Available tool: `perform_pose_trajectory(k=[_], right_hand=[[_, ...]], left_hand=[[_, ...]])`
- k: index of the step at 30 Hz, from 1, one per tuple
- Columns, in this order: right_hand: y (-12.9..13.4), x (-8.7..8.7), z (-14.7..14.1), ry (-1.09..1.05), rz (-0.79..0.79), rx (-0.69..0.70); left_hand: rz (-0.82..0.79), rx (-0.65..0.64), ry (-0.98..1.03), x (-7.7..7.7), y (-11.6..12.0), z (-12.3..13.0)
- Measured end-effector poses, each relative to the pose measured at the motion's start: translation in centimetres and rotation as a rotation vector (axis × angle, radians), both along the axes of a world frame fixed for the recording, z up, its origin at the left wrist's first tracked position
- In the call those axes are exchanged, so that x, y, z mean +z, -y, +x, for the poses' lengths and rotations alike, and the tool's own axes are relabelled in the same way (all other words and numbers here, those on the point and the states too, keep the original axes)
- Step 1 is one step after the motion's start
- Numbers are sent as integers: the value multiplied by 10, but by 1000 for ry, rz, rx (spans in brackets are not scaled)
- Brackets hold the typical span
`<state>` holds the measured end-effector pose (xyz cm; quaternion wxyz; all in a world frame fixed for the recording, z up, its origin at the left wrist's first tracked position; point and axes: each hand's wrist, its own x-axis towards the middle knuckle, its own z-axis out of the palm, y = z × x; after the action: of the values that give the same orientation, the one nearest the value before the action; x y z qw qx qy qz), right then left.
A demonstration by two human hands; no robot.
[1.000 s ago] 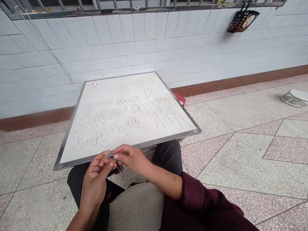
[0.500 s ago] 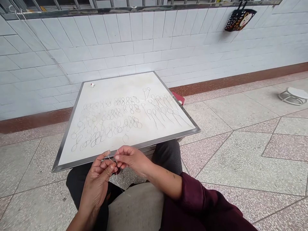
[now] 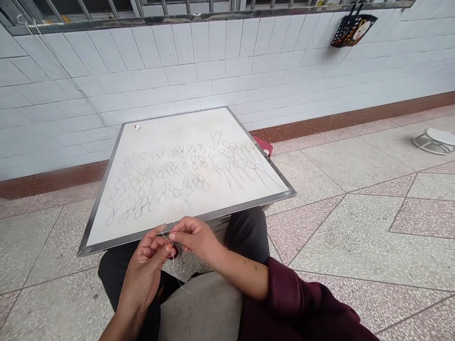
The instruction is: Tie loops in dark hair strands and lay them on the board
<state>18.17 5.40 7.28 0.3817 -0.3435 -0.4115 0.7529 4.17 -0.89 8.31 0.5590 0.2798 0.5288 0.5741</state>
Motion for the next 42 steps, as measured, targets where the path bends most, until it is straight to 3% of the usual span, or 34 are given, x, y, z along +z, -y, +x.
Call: perform_pose_trajectory(k=[14,29,35,37,42], right_hand=[[2,-3,0,-30,55,17],[4,-14,1,128,358,31],[-1,-19,7,154,353,113],[-2,-22,10,198,445,81],[-5,-24,19,384,988,4]], left_hand=[[-80,-77,217,-4,0,-2],[-31,-26,95,-7,-1,1],[-35,-10,95,-11,0,1],[-31,-8,93,-12,0,1],[-26,2,83,-10,1,-1]])
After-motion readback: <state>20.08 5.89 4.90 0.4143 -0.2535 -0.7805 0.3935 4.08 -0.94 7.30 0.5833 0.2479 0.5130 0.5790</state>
